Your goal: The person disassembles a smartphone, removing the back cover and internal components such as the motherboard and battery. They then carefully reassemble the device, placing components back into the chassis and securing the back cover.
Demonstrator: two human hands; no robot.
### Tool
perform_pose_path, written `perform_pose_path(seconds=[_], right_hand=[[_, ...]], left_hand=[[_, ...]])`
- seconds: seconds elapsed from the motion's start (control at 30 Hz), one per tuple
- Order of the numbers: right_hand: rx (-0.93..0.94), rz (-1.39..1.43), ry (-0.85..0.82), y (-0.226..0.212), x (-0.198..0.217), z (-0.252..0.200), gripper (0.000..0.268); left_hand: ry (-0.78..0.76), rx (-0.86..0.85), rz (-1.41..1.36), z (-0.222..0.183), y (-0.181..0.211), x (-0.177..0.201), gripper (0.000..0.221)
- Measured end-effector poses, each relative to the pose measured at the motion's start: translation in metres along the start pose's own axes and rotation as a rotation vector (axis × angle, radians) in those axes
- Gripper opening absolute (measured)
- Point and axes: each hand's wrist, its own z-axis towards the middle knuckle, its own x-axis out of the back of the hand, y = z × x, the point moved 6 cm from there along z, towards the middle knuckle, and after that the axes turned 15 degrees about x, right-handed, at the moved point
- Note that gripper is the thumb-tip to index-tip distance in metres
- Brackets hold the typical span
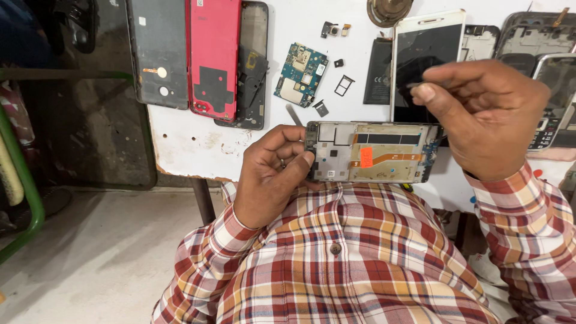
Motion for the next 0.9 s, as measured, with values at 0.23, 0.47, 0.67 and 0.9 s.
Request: perform_pose_path(seconds=[0.23,0.47,0.67,0.9], right_hand=[[0.559,-0.665,-0.183,-0.031,-0.006,-0.001,0.011],[0.345,-0.472,-0.282,-0.018,0.008,-0.031,0.015],[0.263,-0.493,-0.414,-0.037,-0.006,-0.034,0.017],[0.226,-0.472,-0.488,-0.064,-0.051,-0.032,0.02]], left_hand=[[0.021,-0.056,0.075,-0.003,0.001,-0.002,0.029],[-0.01,-0.06,0.108,-0.003,-0.002,-0.002,0.031],[0.002,-0.05,0.105,-0.003,0.001,-0.001,0.03],[-0.016,-0.037,0.088,-0.003,0.001,-0.004,0.03]])
